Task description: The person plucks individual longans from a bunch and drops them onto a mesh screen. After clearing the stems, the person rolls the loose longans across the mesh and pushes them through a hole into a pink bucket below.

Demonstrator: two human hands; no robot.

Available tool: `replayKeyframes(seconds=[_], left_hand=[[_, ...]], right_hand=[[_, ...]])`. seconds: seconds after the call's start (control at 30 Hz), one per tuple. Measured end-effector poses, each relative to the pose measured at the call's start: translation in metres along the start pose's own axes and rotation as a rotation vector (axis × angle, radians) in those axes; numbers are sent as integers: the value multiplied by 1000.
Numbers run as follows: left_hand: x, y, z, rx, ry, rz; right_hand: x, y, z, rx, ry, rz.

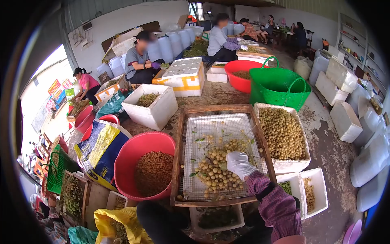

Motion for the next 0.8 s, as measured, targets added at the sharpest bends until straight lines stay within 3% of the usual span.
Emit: replayKeyframes(seconds=[0.17,0.2,0.27,0.3,0.33,0.4,0.47,0.57,0.63,0.67,0.73,0.8], left_hand=[[-57,157,-52,448,-229,569],[-72,197,-63,616,-126,638],[-75,275,-92,798,-183,529],[-57,307,-114,853,-187,408],[-33,335,-139,947,-62,352],[18,378,-190,962,37,293],[73,411,-235,857,-14,41],[91,422,-258,729,-86,126],[91,428,-258,779,-98,187],[89,428,-256,800,-106,219],[90,434,-257,836,-120,247],[104,437,-263,825,-129,222]], right_hand=[[-4,-35,5,-140,132,-127],[-2,-48,8,-219,130,-239],[-1,-73,16,-365,134,-466],[7,-82,15,-367,190,-366],[7,-91,16,-365,246,-266],[24,-98,12,-346,110,-245],[40,-101,11,-332,-10,-160],[0,-64,36,-345,190,-354],[-18,-25,45,-279,300,-419],[-21,-12,48,-213,304,-347],[-4,-6,44,-391,375,-324],[0,-16,45,-356,303,-148]])
Point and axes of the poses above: each hand's wrist, its own z-axis away from the middle knuckle, its own x-axis out of the palm, y = z × x, the point moved 10 cm from there along -z, towards the middle knuckle, and after that the axes turned 9 degrees about -y, right-handed, at the moved point
